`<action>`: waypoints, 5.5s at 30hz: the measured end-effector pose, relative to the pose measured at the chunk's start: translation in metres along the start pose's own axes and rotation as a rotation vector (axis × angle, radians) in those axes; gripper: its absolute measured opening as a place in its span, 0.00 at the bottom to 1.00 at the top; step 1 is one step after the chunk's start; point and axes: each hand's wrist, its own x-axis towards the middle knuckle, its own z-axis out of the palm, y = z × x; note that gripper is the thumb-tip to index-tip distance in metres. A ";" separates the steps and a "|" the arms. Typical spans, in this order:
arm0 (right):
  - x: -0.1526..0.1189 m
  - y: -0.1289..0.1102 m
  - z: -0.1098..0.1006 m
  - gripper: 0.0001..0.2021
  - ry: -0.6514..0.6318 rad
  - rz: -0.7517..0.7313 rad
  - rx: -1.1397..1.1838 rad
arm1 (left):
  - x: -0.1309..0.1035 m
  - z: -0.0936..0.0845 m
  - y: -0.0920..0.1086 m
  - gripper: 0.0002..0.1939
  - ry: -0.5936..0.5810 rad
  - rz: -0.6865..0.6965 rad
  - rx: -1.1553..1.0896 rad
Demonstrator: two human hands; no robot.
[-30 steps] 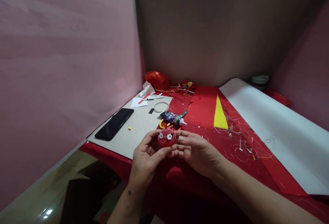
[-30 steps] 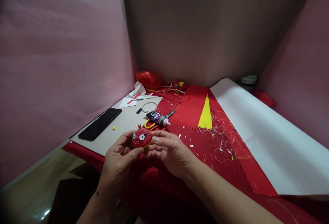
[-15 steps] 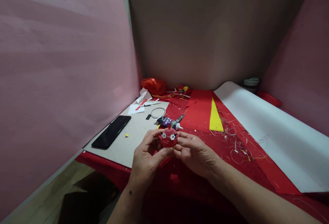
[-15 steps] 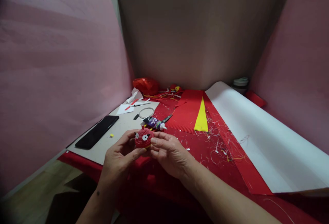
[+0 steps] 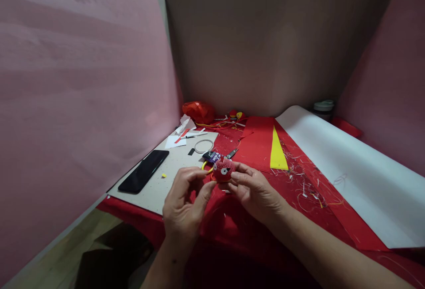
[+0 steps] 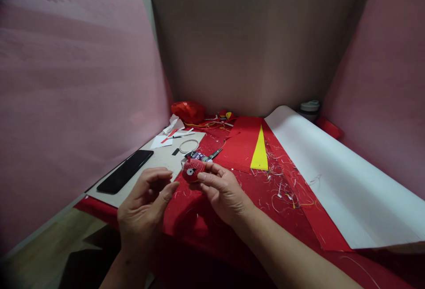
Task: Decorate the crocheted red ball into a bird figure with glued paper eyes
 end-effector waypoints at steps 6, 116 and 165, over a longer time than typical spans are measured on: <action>-0.001 0.001 0.000 0.17 0.009 -0.036 -0.053 | 0.005 0.011 0.013 0.05 0.016 0.258 0.208; 0.009 -0.020 -0.040 0.09 0.118 0.161 0.263 | -0.032 -0.017 -0.036 0.07 -0.461 0.171 0.279; 0.005 -0.022 -0.046 0.16 0.031 0.070 0.058 | 0.051 -0.118 -0.039 0.09 -0.460 -0.208 0.868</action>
